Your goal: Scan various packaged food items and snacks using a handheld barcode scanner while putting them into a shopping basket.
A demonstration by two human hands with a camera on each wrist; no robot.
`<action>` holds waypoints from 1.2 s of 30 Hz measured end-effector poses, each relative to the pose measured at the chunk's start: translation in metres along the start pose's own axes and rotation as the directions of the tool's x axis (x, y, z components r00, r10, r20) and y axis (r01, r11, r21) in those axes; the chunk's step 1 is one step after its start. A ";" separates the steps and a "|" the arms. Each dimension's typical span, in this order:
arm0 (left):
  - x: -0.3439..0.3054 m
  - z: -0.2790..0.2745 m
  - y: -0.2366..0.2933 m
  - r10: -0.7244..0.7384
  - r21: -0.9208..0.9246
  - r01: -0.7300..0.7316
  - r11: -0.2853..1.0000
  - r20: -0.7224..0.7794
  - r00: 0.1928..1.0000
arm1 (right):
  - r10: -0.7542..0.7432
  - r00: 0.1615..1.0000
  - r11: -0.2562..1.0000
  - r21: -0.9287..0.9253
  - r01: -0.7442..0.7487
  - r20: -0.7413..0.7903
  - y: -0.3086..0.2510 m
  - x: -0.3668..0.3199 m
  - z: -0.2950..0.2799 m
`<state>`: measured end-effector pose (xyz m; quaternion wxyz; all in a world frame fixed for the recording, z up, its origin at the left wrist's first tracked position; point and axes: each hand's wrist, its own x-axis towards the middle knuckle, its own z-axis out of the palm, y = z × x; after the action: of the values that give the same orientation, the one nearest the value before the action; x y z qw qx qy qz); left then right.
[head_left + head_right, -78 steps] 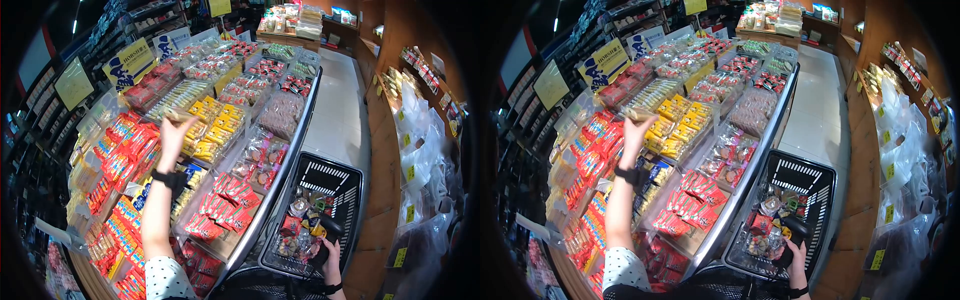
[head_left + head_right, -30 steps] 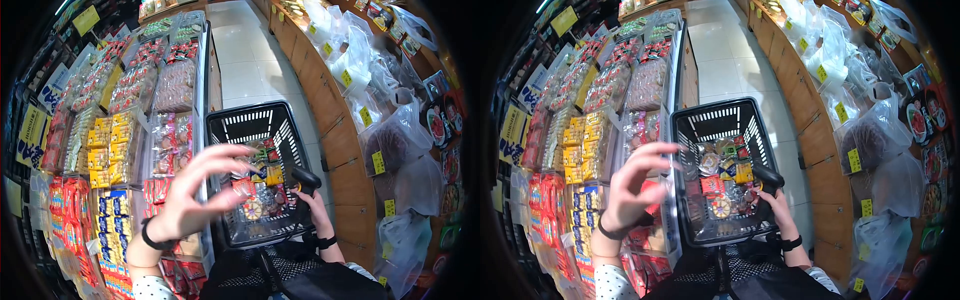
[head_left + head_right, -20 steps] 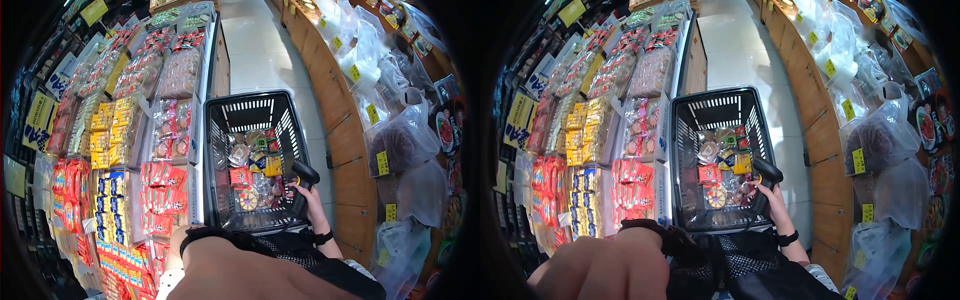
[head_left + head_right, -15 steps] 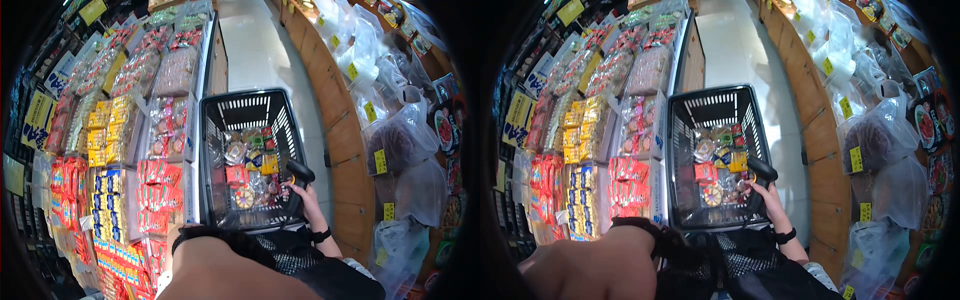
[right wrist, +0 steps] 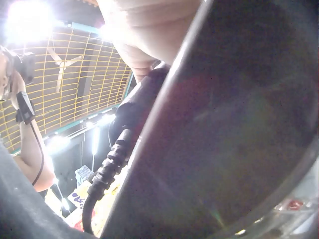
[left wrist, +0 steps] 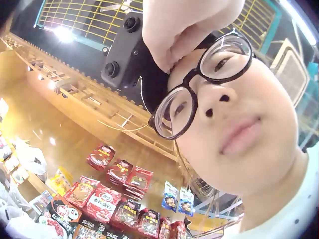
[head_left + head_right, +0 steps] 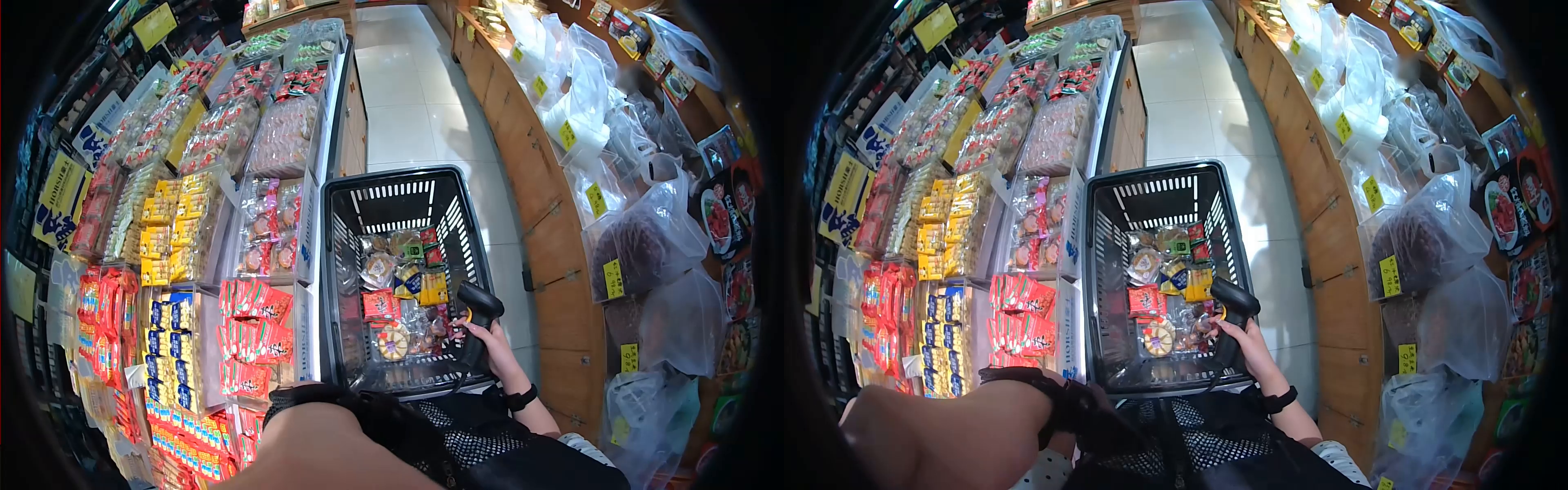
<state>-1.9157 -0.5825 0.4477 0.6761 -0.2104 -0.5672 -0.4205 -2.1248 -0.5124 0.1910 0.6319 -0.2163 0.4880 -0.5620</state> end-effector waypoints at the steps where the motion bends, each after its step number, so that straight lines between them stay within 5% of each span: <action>1: 0.000 0.000 0.001 0.026 -0.014 -0.026 1.000 -0.018 0.999 | 0.004 1.000 1.000 -0.020 -0.004 0.001 0.000 0.002 0.000; 15: -0.008 -0.018 0.012 0.303 -0.129 -0.351 0.927 -0.292 0.907 | 0.007 1.000 1.000 -0.030 -0.007 0.000 0.012 0.011 -0.004; 16: -0.042 -0.031 0.002 0.103 0.197 -0.046 0.979 -0.287 0.952 | 0.008 1.000 1.000 -0.027 -0.008 0.002 0.012 0.010 -0.001; 17: -0.076 -0.044 -0.008 -0.093 0.487 0.265 0.832 -0.349 0.933 | 0.010 1.000 1.000 -0.024 -0.010 0.004 0.012 0.010 0.003; 18: -0.091 -0.049 -0.015 -0.244 0.680 0.520 0.517 -0.465 0.851 | 0.012 1.000 1.000 -0.026 -0.012 0.006 0.010 0.008 0.007; 19: -0.089 -0.046 -0.020 -0.302 0.601 0.552 0.578 -0.470 0.829 | -0.003 0.999 1.000 -0.031 0.002 -0.035 0.004 0.004 0.013; 20: -0.100 -0.047 -0.025 -0.612 0.527 0.833 0.168 -0.607 0.507 | -0.019 0.997 0.999 -0.037 0.016 -0.076 -0.002 -0.001 0.017; 22: -0.157 -0.064 -0.046 -0.827 0.440 0.894 -0.088 -0.532 0.181 | -0.093 0.990 0.984 -0.161 0.075 -0.110 -0.006 -0.010 0.014; 24: -0.259 -0.081 -0.058 -0.867 0.906 0.346 -0.245 -0.365 0.341 | -0.164 0.984 0.960 -0.241 0.143 -0.068 -0.004 -0.012 0.005; 25: -0.271 -0.080 -0.057 -0.866 0.905 0.347 -0.247 -0.367 0.340 | -0.166 0.985 0.959 -0.241 0.148 -0.056 -0.003 -0.010 0.004; 27: -0.282 -0.080 -0.059 -0.938 0.950 0.168 -0.263 -0.293 0.187 | -0.168 0.982 0.952 -0.274 0.138 -0.088 0.007 -0.007 -0.006; 28: -0.269 -0.076 -0.063 -0.931 0.946 0.175 -0.273 -0.306 0.200 | -0.174 0.977 0.943 -0.305 0.130 -0.122 0.012 -0.005 -0.011; 30: -0.234 -0.068 -0.064 -0.966 0.749 0.630 -0.205 -0.259 -0.007 | -0.246 0.952 0.943 -0.274 0.191 -0.181 0.017 -0.018 -0.001; 31: -0.213 -0.068 -0.065 -0.962 0.716 0.656 -0.240 -0.268 -0.059 | -0.250 0.953 0.944 -0.260 0.201 -0.169 0.021 -0.015 -0.005; 32: -0.210 -0.068 -0.070 -0.953 0.583 0.809 -0.071 -0.280 0.118 | -0.254 0.955 0.946 -0.246 0.211 -0.157 0.023 -0.008 -0.009; 33: -0.134 -0.060 -0.061 -0.926 0.173 0.969 0.177 -0.305 0.223 | -0.292 0.940 0.938 -0.246 0.245 -0.175 0.020 -0.011 -0.004; 34: -0.131 -0.063 -0.057 -0.892 0.265 0.929 0.257 -0.305 0.334 | -0.280 0.945 0.939 -0.251 0.234 -0.166 0.021 -0.009 -0.004; 35: -0.105 -0.068 -0.051 -0.697 0.334 0.769 0.545 -0.329 0.637 | -0.275 0.949 0.943 -0.234 0.236 -0.153 0.022 -0.007 -0.005; 36: -0.074 -0.072 -0.036 -0.504 0.529 0.620 0.579 -0.366 0.782 | -0.277 0.949 0.946 -0.216 0.241 -0.153 0.024 -0.007 -0.006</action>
<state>-1.9030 -0.6329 0.3521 0.5836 0.2550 -0.6480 -0.4177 -2.1170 -0.4976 0.1714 0.4811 -0.2874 0.5632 -0.6073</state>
